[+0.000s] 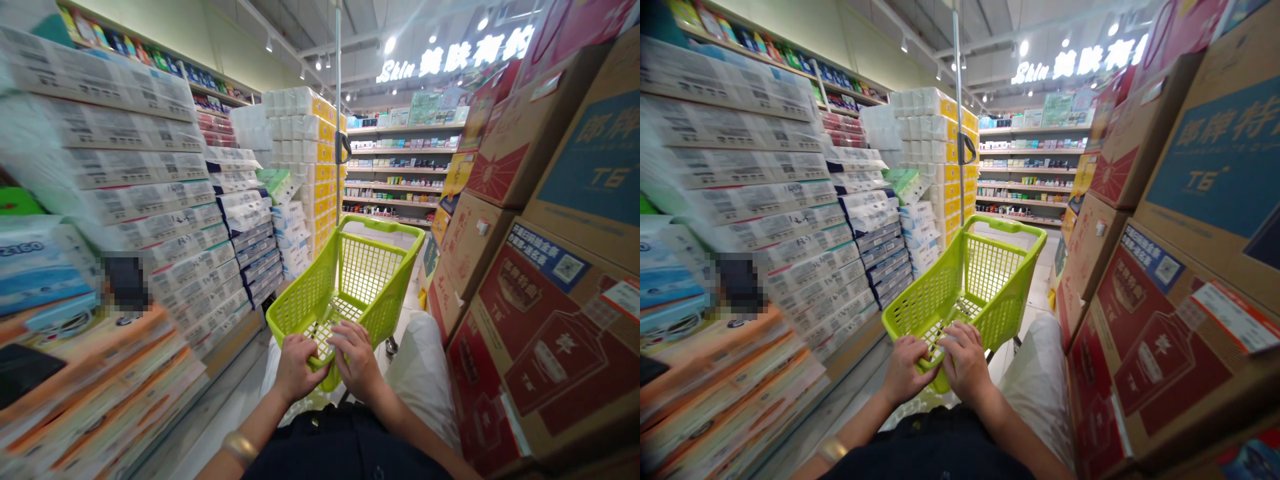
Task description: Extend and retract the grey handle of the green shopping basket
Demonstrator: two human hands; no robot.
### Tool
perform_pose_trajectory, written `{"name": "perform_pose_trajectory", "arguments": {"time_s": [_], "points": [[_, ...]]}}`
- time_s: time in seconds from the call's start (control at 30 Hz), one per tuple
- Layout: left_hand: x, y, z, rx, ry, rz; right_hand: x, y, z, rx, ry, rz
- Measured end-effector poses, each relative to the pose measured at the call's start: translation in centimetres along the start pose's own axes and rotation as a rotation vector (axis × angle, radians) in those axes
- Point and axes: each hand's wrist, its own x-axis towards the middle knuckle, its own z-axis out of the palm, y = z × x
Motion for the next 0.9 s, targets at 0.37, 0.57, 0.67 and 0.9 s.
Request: {"name": "perform_pose_trajectory", "arguments": {"time_s": [0.37, 0.57, 0.67, 0.9], "points": [[0.0, 0.0, -0.1, -0.005, -0.002, 0.004, -0.2, -0.3, -0.8, 0.058, -0.101, -0.064], [-0.1, 0.0, -0.1, 0.001, -0.006, 0.009, -0.2, -0.4, -0.6, 0.078, -0.105, -0.083], [0.0, 0.2, -0.2, 0.002, -0.003, -0.008, -0.1, 0.5, -0.2, 0.023, 0.008, 0.002], [-0.1, 0.0, 0.0, -0.003, 0.003, -0.004, 0.0, 0.2, -0.5, 0.061, -0.012, -0.022]]}}
